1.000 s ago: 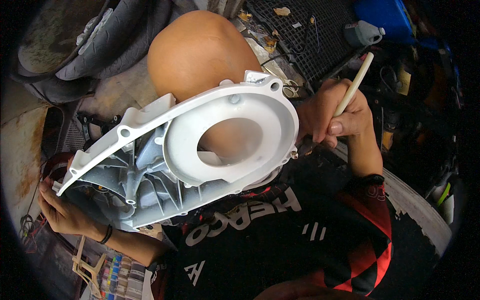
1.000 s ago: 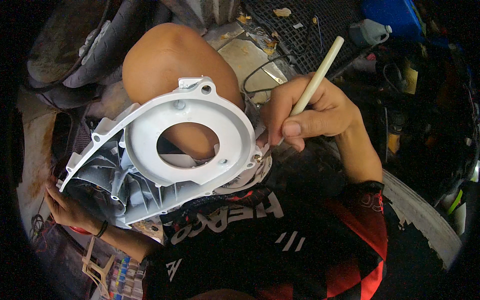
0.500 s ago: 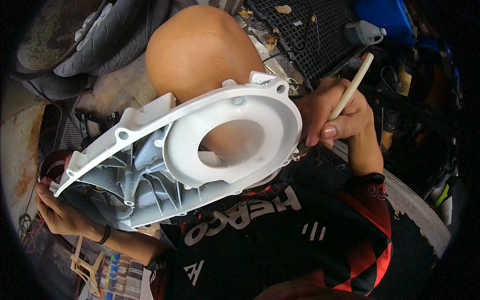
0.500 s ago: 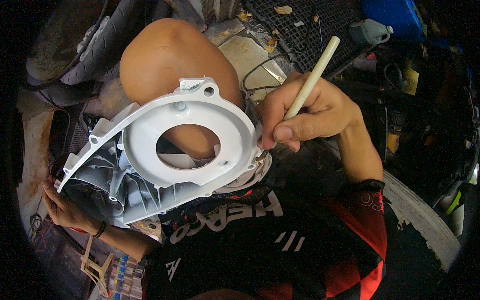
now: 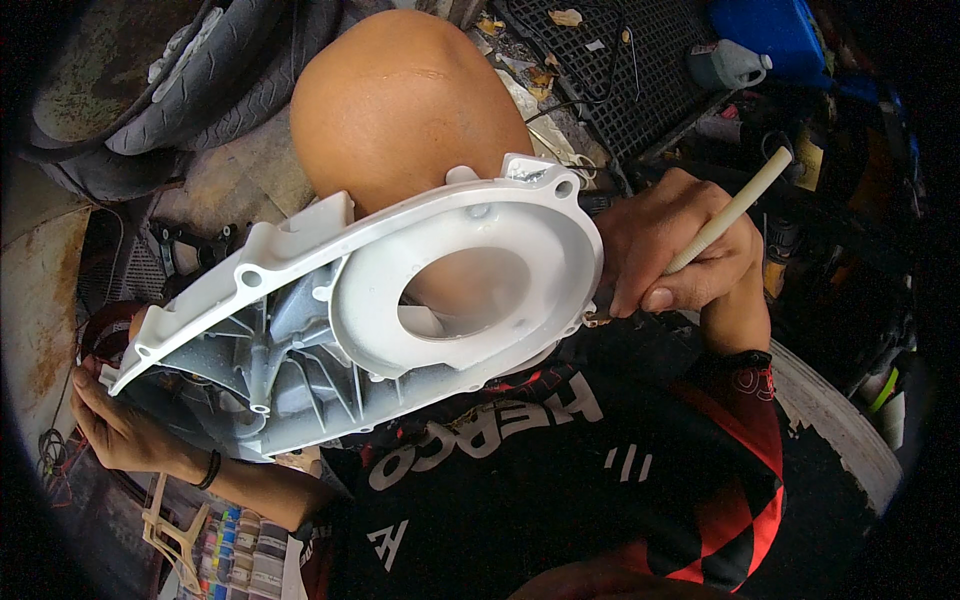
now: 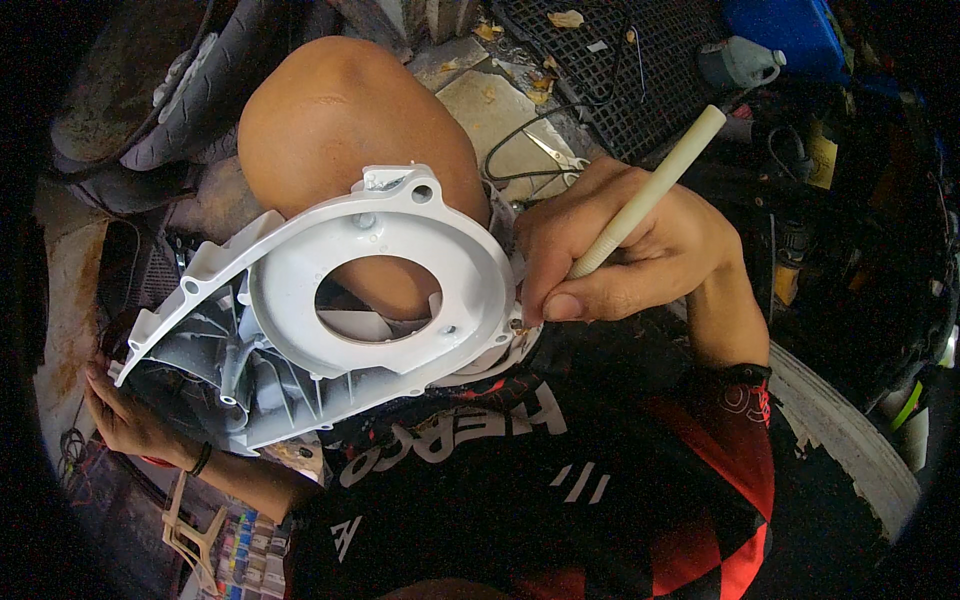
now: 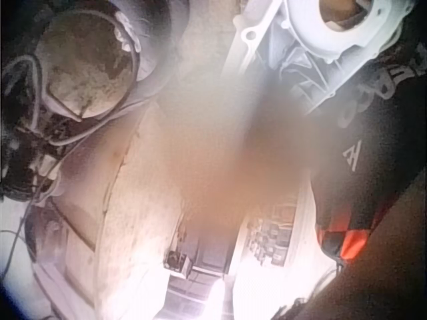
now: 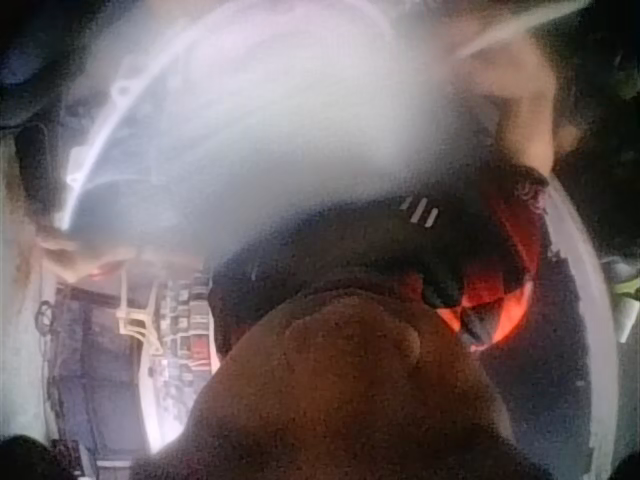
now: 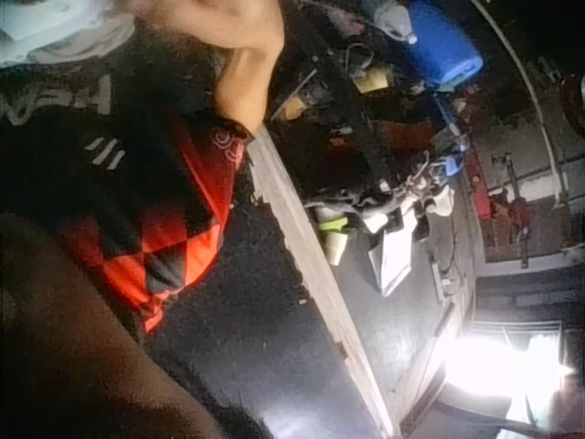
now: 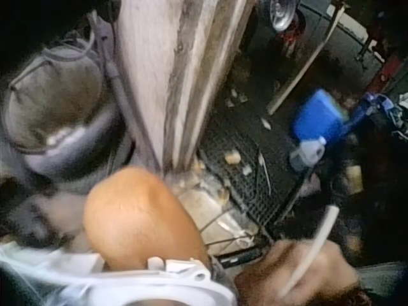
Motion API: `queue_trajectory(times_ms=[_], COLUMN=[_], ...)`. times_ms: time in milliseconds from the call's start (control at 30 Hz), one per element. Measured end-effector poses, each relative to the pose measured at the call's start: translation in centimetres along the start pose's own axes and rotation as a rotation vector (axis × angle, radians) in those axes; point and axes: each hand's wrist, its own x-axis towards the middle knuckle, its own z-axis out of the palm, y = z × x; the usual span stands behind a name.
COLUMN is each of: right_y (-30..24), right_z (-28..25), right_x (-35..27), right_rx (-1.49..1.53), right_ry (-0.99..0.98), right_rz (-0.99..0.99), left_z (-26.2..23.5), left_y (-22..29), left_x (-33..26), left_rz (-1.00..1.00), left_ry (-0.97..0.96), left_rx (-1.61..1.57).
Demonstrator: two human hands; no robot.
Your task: The person paints the interior surfaces of a white motorcycle engine casing using a small brush. They hold the casing on their lap and apply white paint to the inner ribs and edges.
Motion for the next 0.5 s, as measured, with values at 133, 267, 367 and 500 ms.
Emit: queue_trajectory(times_ms=[133, 267, 367, 500], right_y=[-0.7, -0.8, -1.0, -1.3], right_z=[0.4, 0.4, 0.4, 0.1], right_x=[0.4, 0.4, 0.7, 1.0], right_rx=[0.002, -0.031, -0.088, -0.106], right_ry=[0.014, -0.001, -0.033, -0.065], right_rz=[0.014, -0.005, 0.015, 0.061], left_z=[0.1, -0.1, 0.1, 0.1], left_y=[0.0, -0.5, 0.2, 0.3], left_x=[0.0, 0.2, -0.1, 0.0], left_rz=[0.009, 0.026, -0.006, -0.03], left_ry=[-0.007, -0.009, 0.006, 0.0], left_rx=[-0.062, -0.063, -0.028, -0.006])
